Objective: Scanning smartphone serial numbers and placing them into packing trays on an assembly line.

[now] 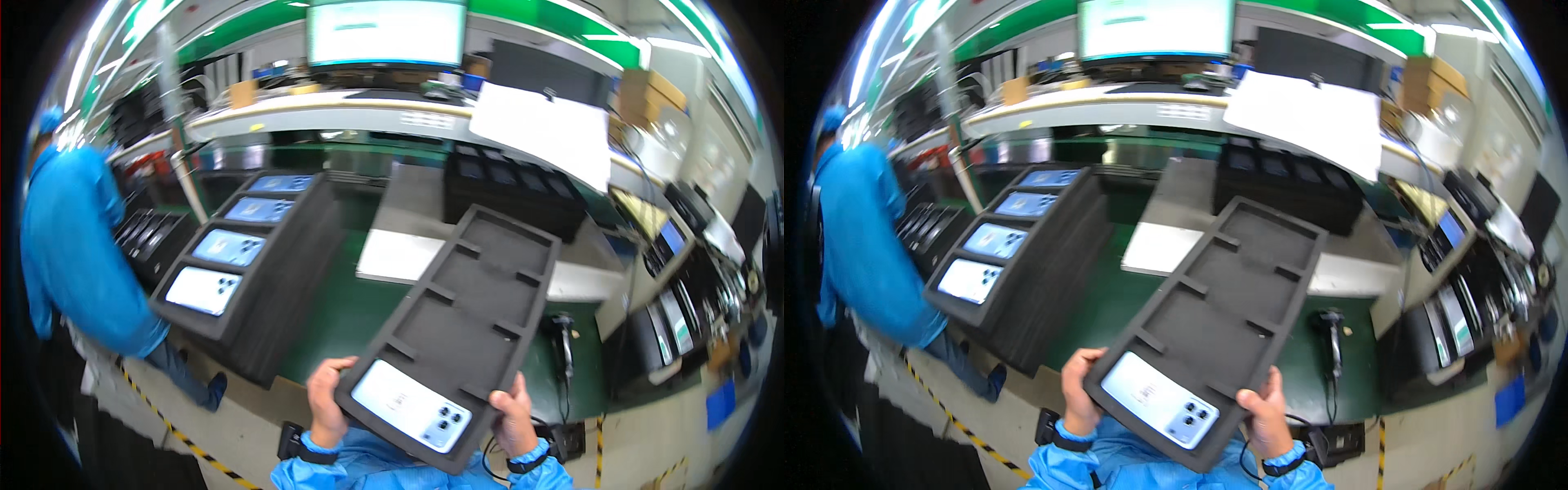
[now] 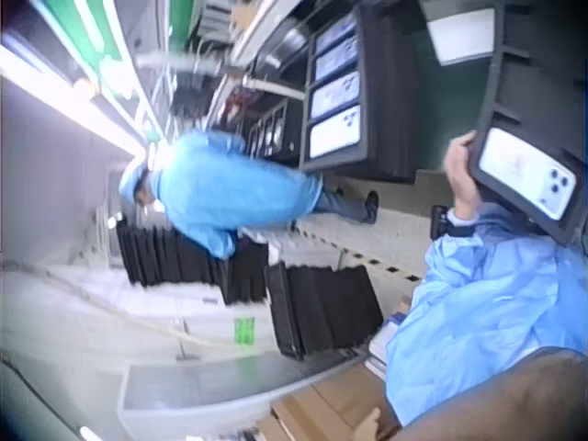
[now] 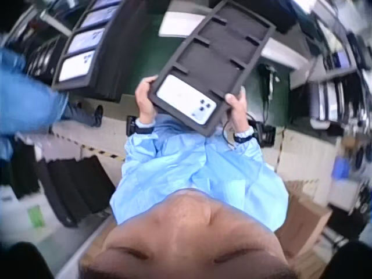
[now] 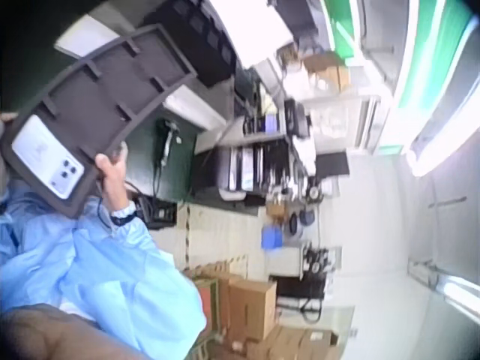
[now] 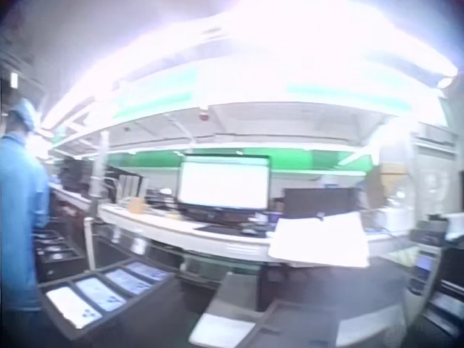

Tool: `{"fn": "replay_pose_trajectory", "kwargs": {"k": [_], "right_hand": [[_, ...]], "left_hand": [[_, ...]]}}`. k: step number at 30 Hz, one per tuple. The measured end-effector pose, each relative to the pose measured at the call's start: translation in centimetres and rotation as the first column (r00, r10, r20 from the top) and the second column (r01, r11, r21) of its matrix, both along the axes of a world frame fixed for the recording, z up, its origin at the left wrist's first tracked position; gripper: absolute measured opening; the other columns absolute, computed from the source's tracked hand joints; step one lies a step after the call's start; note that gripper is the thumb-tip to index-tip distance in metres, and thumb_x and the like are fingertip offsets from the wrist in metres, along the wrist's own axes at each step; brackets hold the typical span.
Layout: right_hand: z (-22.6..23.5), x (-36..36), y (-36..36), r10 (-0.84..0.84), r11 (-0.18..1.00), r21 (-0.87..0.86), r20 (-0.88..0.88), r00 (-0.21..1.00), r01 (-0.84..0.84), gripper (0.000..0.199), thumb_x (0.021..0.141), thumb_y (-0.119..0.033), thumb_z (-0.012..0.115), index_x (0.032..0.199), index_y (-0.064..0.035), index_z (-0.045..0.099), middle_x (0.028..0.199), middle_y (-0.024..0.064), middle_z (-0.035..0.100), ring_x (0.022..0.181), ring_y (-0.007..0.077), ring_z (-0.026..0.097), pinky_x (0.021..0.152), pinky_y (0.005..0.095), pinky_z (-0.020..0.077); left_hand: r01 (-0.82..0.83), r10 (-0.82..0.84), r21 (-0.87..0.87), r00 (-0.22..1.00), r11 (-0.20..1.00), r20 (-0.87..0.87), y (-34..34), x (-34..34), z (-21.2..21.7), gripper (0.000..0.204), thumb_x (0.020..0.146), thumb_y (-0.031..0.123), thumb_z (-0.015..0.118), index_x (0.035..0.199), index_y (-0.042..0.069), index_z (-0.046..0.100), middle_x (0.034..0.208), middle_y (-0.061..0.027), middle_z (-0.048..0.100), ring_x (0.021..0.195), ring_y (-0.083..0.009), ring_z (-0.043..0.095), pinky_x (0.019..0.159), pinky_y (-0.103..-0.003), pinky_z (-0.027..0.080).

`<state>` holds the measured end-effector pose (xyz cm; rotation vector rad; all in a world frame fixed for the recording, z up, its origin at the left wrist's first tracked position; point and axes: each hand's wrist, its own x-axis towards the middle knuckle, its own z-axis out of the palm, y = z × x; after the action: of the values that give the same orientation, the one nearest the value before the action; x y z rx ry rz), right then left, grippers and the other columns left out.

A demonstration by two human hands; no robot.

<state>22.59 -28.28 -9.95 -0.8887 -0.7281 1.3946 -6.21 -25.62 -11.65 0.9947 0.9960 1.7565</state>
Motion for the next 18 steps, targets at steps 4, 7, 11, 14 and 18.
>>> {"fn": "replay_pose_trajectory", "kwargs": {"k": [4, 7, 11, 14, 18], "right_hand": [[-4.0, -2.0, 1.1, -0.04, 0.995, -0.099, -0.065, 0.997, 0.034, 0.094, 0.083, -0.02, 0.08, 0.15, -0.0024, 0.016, 0.135, 0.0119, 0.051, 0.118, 0.0214, 0.055, 0.096, 0.0353, 0.0475], [-2.6, -4.6, 2.8, -0.041, 0.991, -0.129, -0.061, 0.997, 0.033, 0.088, 0.09, -0.026, 0.076, 0.15, -0.0059, 0.015, 0.14, 0.0127, 0.049, 0.122, 0.0228, 0.054, 0.097, 0.0398, 0.0487], [-2.2, -3.1, 4.9, 0.349, 0.926, -0.221, 0.185, 0.919, -0.307, 0.077, 0.094, -0.029, 0.072, 0.148, -0.0003, 0.026, 0.132, 0.0144, 0.057, 0.107, 0.0222, 0.063, 0.086, 0.0368, 0.0552], [-2.2, 0.5, 3.9, 0.354, 0.935, -0.138, 0.265, 0.897, -0.328, 0.056, 0.093, -0.026, 0.072, 0.138, 0.0009, 0.051, 0.125, 0.0123, 0.064, 0.102, 0.0188, 0.066, 0.084, 0.0322, 0.0546], [0.3, 8.1, 2.4, -0.441, 0.898, 0.379, 0.778, 0.448, 0.225, 0.037, 0.084, -0.015, 0.074, 0.118, -0.0047, 0.068, 0.117, 0.0095, 0.067, 0.104, 0.024, 0.064, 0.088, 0.0363, 0.0518]], "left_hand": [[0.006, 0.011, -0.065, 0.969, 0.998, 0.247, 7.8, -1.1, -1.1, 0.059, 0.104, 0.053, 0.037, 0.085, 0.004, 0.062, 0.096, -0.0142, 0.069, 0.092, -0.0232, 0.065, 0.089, -0.034, 0.051], [0.023, 0.029, -0.123, 0.912, 0.992, 0.408, 14.1, -2.5, -1.8, 0.057, 0.103, 0.056, 0.039, 0.089, 0.004, 0.061, 0.097, -0.0132, 0.068, 0.092, -0.0211, 0.064, 0.087, -0.033, 0.05], [-0.054, 0.068, -0.238, 0.996, 0.97, 0.054, 19.0, -4.2, -2.1, 0.044, 0.1, 0.045, 0.054, 0.107, 0.002, 0.064, 0.097, -0.0078, 0.065, 0.091, -0.0174, 0.061, 0.085, -0.031, 0.048], [-0.031, 0.028, -0.209, 0.999, 0.977, -0.014, 16.1, -4.2, -1.9, 0.048, 0.097, 0.031, 0.062, 0.136, 0.007, 0.047, 0.123, -0.012, 0.059, 0.11, -0.0218, 0.057, 0.094, -0.037, 0.046], [-0.01, -0.016, -0.212, 0.993, 0.977, -0.12, 8.5, -4.7, -4.0, 0.068, 0.097, 0.024, 0.059, 0.154, 0.007, 0.026, 0.149, -0.024, 0.04, 0.139, -0.0308, 0.04, 0.116, -0.04, 0.031]]}}
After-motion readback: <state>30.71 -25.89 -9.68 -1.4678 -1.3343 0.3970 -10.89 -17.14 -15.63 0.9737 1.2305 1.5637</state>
